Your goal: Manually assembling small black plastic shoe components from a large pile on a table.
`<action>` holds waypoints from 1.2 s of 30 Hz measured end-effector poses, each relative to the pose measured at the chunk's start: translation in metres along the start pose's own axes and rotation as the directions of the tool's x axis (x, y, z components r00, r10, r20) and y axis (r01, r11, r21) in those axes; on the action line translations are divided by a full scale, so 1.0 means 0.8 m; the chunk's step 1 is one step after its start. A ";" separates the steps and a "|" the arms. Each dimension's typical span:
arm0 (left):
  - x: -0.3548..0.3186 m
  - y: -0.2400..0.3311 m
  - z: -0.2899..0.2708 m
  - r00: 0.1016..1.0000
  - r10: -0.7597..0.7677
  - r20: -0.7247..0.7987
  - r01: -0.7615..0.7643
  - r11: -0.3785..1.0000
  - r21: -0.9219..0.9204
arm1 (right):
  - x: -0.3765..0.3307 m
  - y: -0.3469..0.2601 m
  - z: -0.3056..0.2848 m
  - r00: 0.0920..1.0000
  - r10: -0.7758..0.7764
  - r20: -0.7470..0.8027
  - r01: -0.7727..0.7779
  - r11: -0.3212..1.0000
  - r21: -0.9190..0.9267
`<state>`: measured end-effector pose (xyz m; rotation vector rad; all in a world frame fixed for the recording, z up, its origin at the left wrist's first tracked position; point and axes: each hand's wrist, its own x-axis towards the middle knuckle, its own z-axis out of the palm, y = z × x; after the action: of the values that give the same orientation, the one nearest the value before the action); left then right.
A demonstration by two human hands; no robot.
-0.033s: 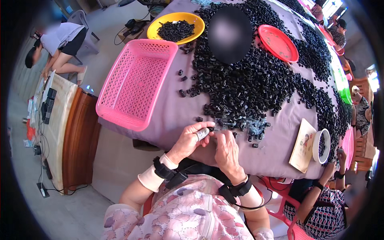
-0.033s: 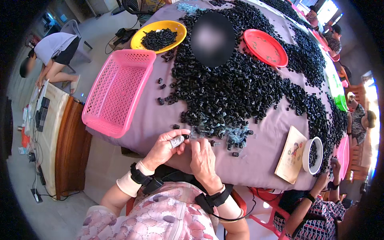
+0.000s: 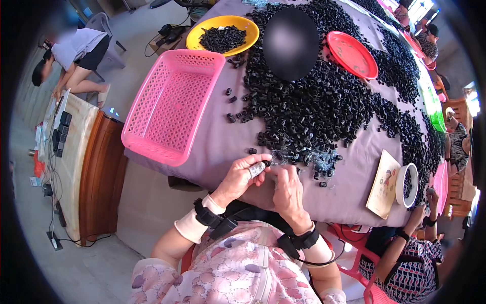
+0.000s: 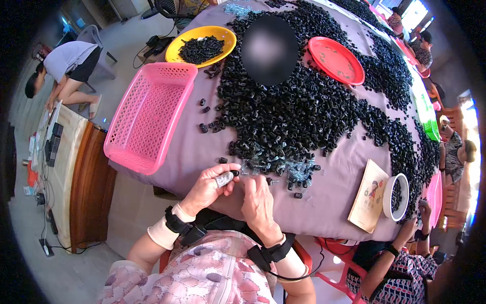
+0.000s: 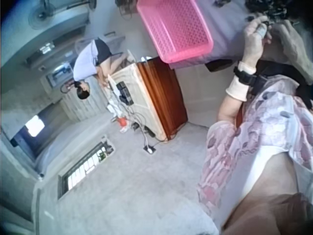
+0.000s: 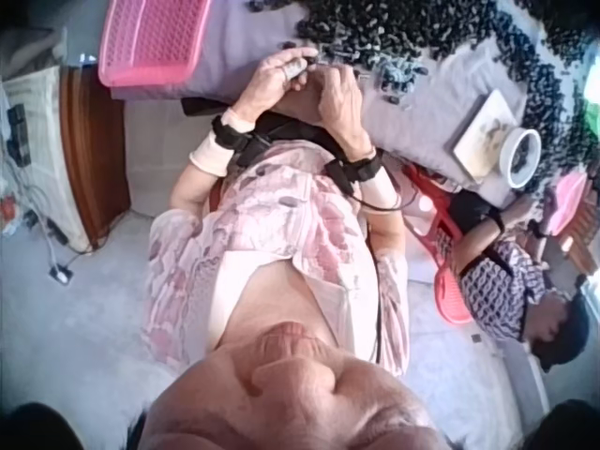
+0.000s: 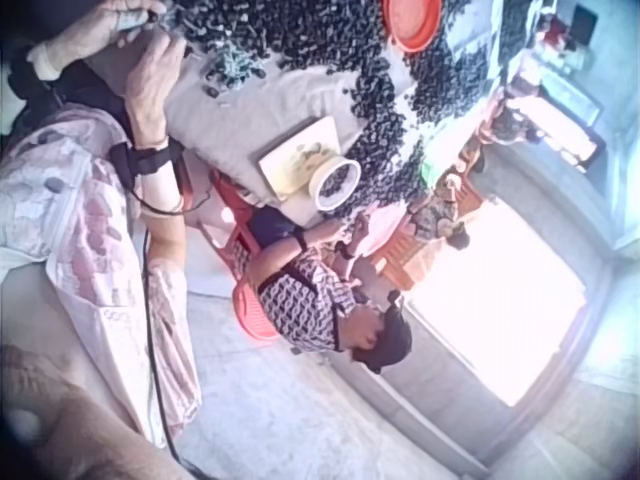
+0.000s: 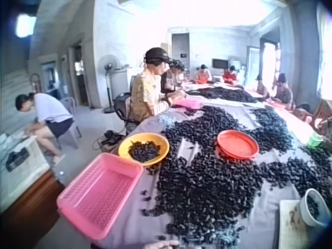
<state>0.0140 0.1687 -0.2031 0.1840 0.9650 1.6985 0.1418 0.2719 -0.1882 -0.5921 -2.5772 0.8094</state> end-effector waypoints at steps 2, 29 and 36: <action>-0.002 0.002 0.004 1.000 -0.004 -0.008 0.005 1.000 0.022 | 0.003 0.002 -0.008 0.999 0.000 -0.049 0.004 0.996 0.087; 0.000 -0.004 0.014 0.993 0.112 -0.030 -0.096 0.942 0.321 | 0.005 0.001 -0.005 0.941 0.337 0.018 -0.219 0.569 0.793; 0.003 -0.003 0.012 0.995 0.099 0.000 -0.096 0.959 0.265 | 0.006 0.004 0.001 0.972 0.159 -0.174 -0.042 0.844 0.535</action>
<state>0.0203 0.1755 -0.1995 0.4030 1.2094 1.6561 0.1384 0.2762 -0.1893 -0.6003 -2.0088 1.3494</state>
